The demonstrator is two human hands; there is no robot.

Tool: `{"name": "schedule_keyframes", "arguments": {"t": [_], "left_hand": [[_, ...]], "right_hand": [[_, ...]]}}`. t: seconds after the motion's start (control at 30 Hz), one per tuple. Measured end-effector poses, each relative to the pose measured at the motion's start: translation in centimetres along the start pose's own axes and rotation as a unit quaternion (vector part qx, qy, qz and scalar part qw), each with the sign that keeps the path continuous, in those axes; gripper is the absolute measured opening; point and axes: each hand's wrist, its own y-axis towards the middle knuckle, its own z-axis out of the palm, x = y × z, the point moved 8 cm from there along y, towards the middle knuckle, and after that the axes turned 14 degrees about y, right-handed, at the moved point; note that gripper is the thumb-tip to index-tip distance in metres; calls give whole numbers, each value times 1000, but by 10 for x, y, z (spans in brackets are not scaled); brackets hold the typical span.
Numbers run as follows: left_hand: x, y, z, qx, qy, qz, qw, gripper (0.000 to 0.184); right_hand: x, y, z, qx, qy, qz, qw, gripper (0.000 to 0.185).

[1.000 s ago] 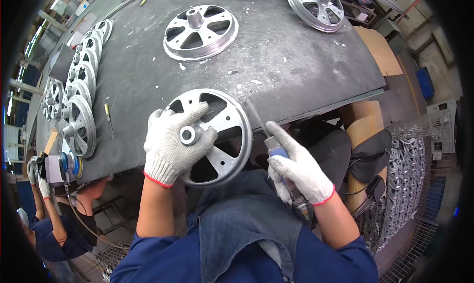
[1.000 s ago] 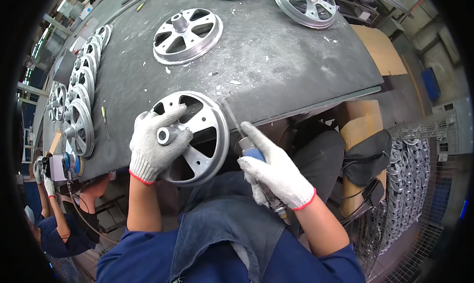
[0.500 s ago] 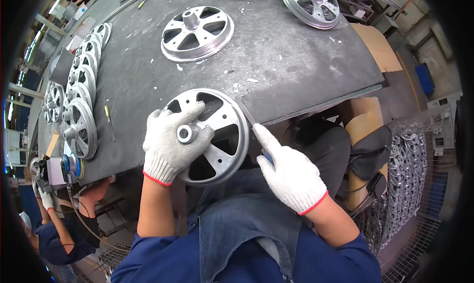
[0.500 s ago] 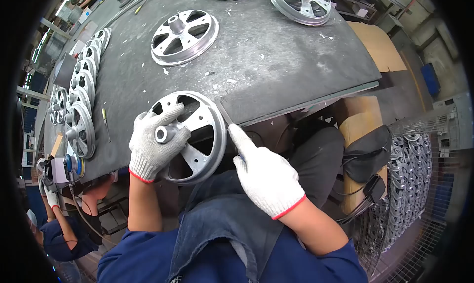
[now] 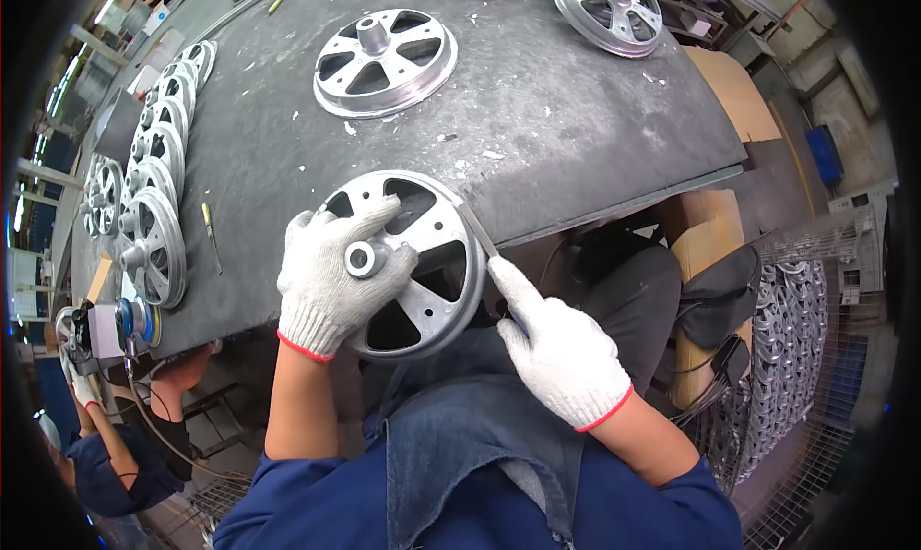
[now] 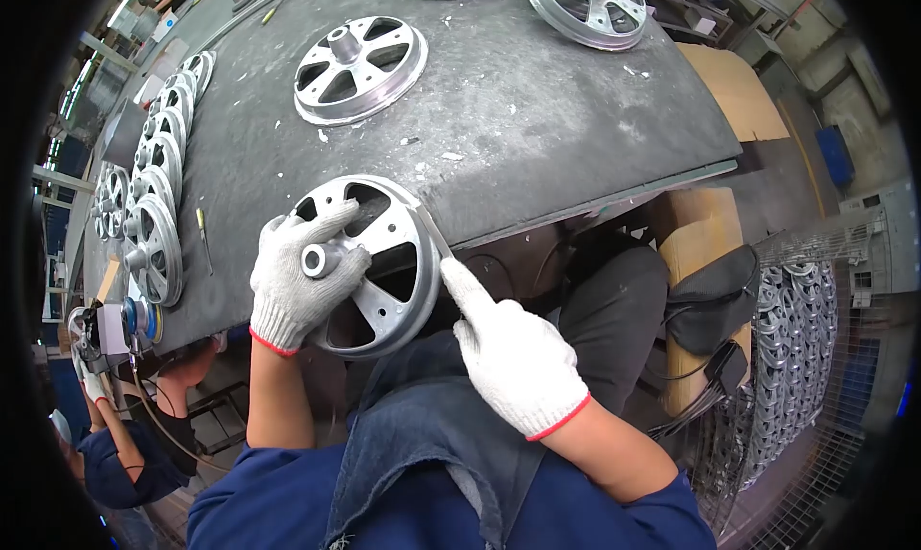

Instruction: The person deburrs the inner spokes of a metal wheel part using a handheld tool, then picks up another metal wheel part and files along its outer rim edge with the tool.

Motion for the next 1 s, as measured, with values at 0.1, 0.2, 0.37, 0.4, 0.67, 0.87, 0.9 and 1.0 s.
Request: {"name": "schedule_keyframes", "arguments": {"t": [0.1,0.2,0.37,0.4,0.67,0.87,0.9,1.0], "left_hand": [[0,0,2,14,9,-4,1000,50],[-3,1,0,2,6,5,1000,50],[-2,0,-1,12,11,1,1000,50],[-3,1,-2,12,11,1,1000,50],[-3,0,-3,20,5,-7,1000,50],[-3,1,-1,12,12,-4,1000,48],[-4,2,-1,11,12,-3,1000,48],[-5,-3,-4,-2,27,3,1000,48]], "right_hand": [[-1,4,-4,-15,95,-79,992,73],[-7,10,0,166,496,171,835,82],[-31,21,17,184,638,149,733,84],[-33,22,16,182,615,150,752,84],[-37,25,14,181,572,154,785,80],[-8,18,-7,64,275,-11,959,77],[-5,17,-8,54,219,6,974,77],[4,17,-18,59,154,54,985,78]]}}
